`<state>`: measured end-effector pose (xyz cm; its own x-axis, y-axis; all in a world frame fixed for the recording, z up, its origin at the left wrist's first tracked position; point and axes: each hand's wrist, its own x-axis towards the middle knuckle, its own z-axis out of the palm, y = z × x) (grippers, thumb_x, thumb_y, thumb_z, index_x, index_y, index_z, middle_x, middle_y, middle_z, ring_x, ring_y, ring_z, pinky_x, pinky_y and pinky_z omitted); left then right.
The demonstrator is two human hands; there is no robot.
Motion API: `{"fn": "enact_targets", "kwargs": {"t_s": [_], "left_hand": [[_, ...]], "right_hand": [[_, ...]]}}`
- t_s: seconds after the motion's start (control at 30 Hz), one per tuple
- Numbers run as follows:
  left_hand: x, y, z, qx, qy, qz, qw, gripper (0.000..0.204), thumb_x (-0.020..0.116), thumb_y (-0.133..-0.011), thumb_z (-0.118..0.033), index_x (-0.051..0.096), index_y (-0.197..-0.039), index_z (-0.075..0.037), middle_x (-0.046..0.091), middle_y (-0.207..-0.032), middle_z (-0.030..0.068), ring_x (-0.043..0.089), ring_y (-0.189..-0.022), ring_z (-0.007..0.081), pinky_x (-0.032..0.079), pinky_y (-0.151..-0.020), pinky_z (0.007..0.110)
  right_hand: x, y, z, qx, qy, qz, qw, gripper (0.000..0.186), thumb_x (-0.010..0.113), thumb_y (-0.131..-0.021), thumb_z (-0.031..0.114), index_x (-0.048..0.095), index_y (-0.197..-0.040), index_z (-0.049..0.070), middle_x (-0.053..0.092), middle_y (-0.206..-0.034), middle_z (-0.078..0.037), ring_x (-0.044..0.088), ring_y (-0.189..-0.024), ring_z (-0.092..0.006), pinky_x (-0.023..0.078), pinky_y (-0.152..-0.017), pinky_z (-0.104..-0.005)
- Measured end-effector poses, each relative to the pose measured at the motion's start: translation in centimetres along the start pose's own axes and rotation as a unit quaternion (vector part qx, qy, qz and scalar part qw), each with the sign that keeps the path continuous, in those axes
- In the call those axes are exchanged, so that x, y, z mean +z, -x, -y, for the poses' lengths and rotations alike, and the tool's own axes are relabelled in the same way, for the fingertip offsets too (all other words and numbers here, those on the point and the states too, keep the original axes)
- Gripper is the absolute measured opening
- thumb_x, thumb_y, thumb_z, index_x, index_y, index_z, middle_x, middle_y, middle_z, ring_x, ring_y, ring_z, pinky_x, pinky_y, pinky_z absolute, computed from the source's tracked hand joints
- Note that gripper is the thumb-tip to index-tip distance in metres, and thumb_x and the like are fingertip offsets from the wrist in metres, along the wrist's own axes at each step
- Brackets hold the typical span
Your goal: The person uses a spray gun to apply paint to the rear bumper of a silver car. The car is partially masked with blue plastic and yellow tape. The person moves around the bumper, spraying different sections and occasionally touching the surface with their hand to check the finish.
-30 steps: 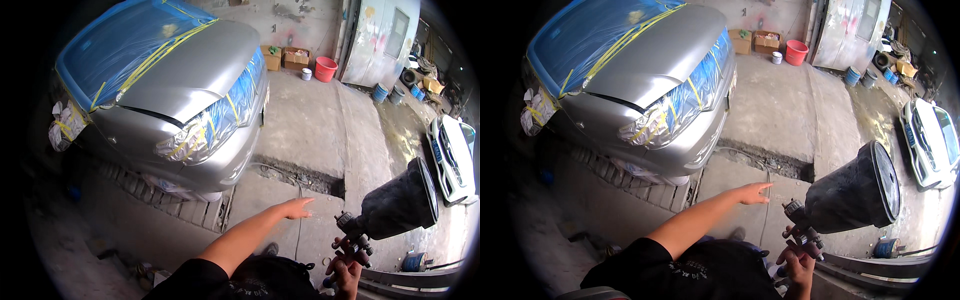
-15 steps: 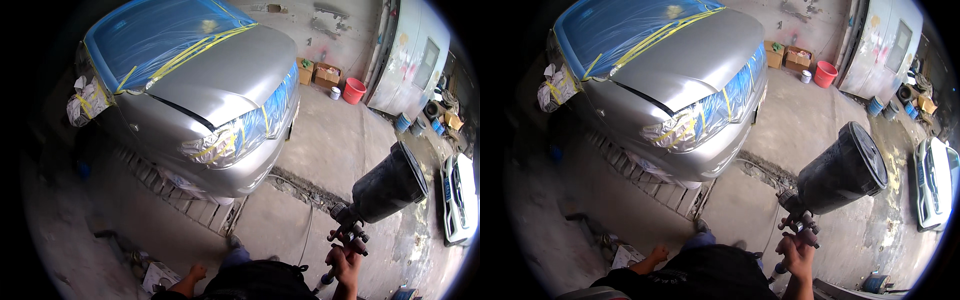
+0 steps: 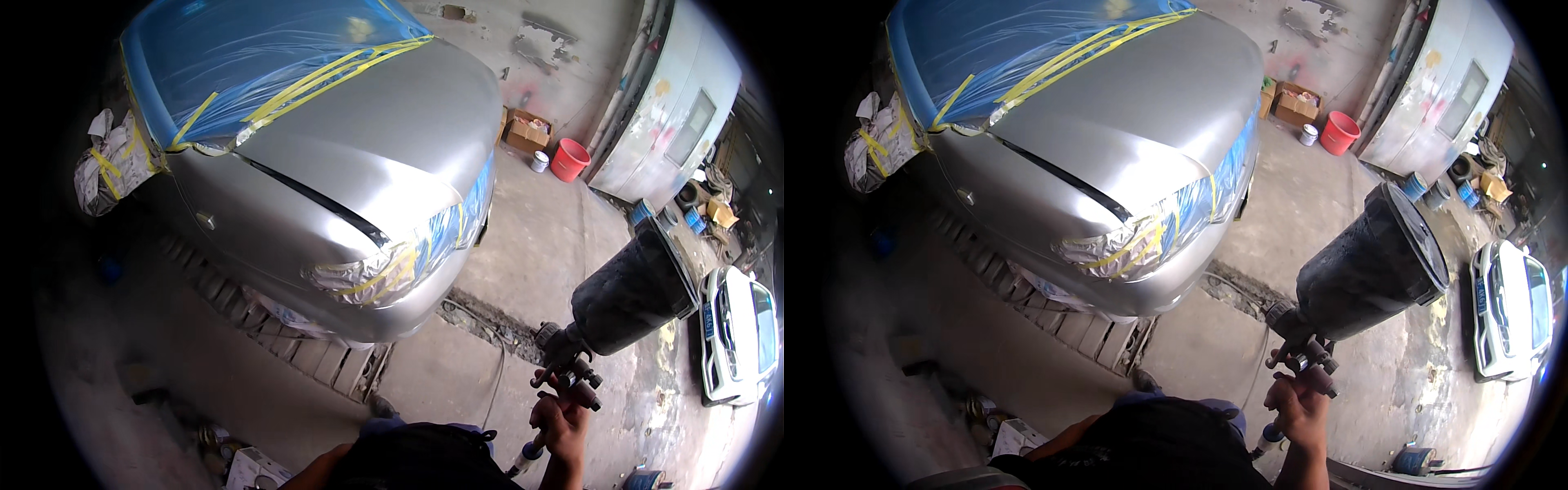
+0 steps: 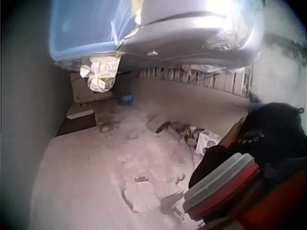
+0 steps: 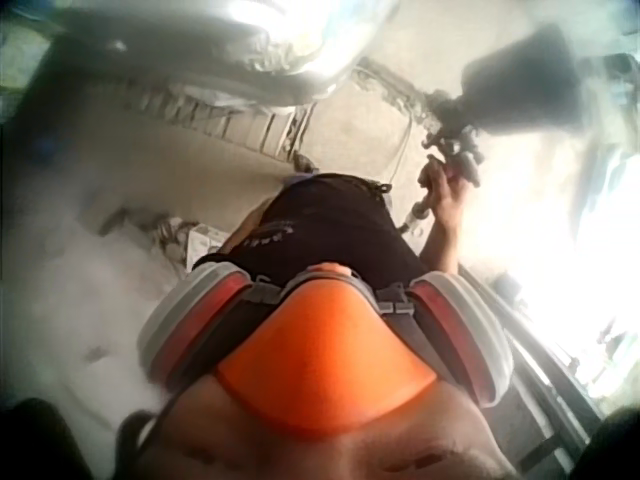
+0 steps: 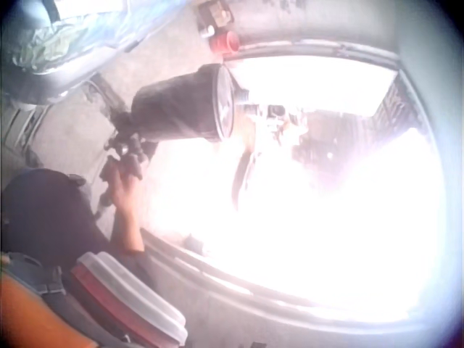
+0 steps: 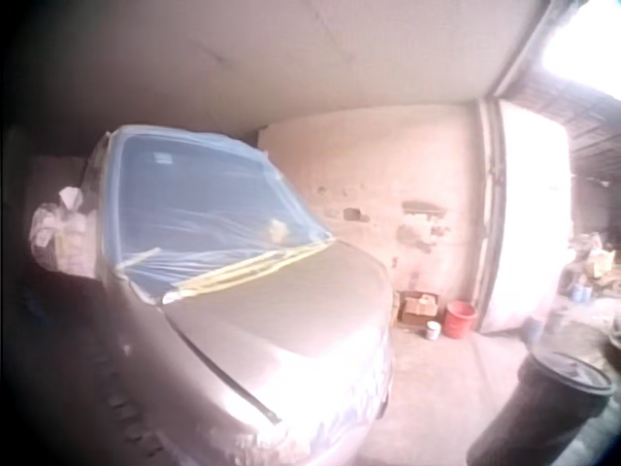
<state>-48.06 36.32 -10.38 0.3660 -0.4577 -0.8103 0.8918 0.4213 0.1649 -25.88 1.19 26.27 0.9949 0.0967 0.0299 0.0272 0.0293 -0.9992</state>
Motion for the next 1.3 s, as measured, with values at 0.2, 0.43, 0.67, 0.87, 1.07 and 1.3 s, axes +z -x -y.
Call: {"fn": "enact_targets", "kwargs": {"t_s": [0.2,0.43,0.67,0.87,1.07,1.3], "left_hand": [[4.1,6.5,-7.3,-0.04,-0.077,-0.06,0.994,0.036,0.05,-0.092,-0.032,0.06,-0.11,-0.002,0.065,-0.099,0.0108,0.062,-0.093,0.0214,0.047,-0.085,0.033],[10.5,7.8,-18.1,0.224,-0.454,-0.294,0.811,0.031,0.045,-0.097,-0.031,0.058,-0.089,-0.004,0.056,-0.068,0.0043,0.052,-0.065,0.016,0.043,-0.061,0.033],[23.9,8.4,-26.5,0.516,-0.277,-0.233,0.776,0.018,0.041,-0.098,-0.019,0.049,-0.094,-0.004,0.047,-0.069,0.0018,0.045,-0.057,0.0081,0.034,-0.049,0.023],[32.7,9.6,-34.4,0.528,-0.171,0.029,0.832,0.052,0.037,-0.098,-0.039,0.036,-0.134,-0.002,0.051,-0.118,0.0166,0.056,-0.101,0.0247,0.045,-0.076,0.03],[36.0,8.7,-37.9,0.528,-0.066,0.142,0.835,0.078,0.021,-0.094,-0.061,0.031,-0.141,0.0,0.036,-0.142,0.0234,0.031,-0.134,0.0364,0.02,-0.112,0.045],[37.5,7.9,-39.5,0.52,0.019,0.204,0.829,0.081,0.02,-0.094,-0.062,0.03,-0.14,0.003,0.033,-0.144,0.0243,0.029,-0.136,0.0353,0.02,-0.113,0.044]], "right_hand": [[1.8,-2.5,0.4,0.021,-0.003,0.005,1.0,0.046,0.048,-0.085,0.0,0.038,-0.129,-0.006,0.055,-0.119,-0.021,0.054,-0.054,-0.0106,0.043,-0.046,-0.0227],[0.1,-6.7,0.1,0.033,-0.038,0.041,0.998,0.04,0.049,-0.087,-0.004,0.037,-0.126,-0.005,0.056,-0.11,-0.019,0.056,-0.058,-0.0118,0.045,-0.049,-0.0237],[-4.1,-11.5,-0.6,0.043,-0.07,0.113,0.99,0.037,0.051,-0.087,-0.002,0.039,-0.122,-0.008,0.058,-0.107,-0.018,0.057,-0.062,-0.0129,0.047,-0.051,-0.0246],[-7.0,-13.8,-1.1,0.05,-0.077,0.177,0.98,0.036,0.052,-0.088,0.002,0.042,-0.121,-0.008,0.056,-0.111,-0.02,0.058,-0.064,-0.0137,0.048,-0.053,-0.0258],[-8.8,-14.3,-2.3,0.076,-0.088,0.206,0.972,0.03,0.054,-0.088,0.003,0.046,-0.116,-0.005,0.055,-0.106,-0.019,0.057,-0.063,-0.0134,0.047,-0.054,-0.0264],[-10.2,-14.0,-3.8,0.076,-0.034,0.219,0.972,0.02,0.057,-0.088,0.006,0.05,-0.104,-0.004,0.058,-0.098,-0.016,0.057,-0.063,-0.0124,0.047,-0.056,-0.0263]]}}
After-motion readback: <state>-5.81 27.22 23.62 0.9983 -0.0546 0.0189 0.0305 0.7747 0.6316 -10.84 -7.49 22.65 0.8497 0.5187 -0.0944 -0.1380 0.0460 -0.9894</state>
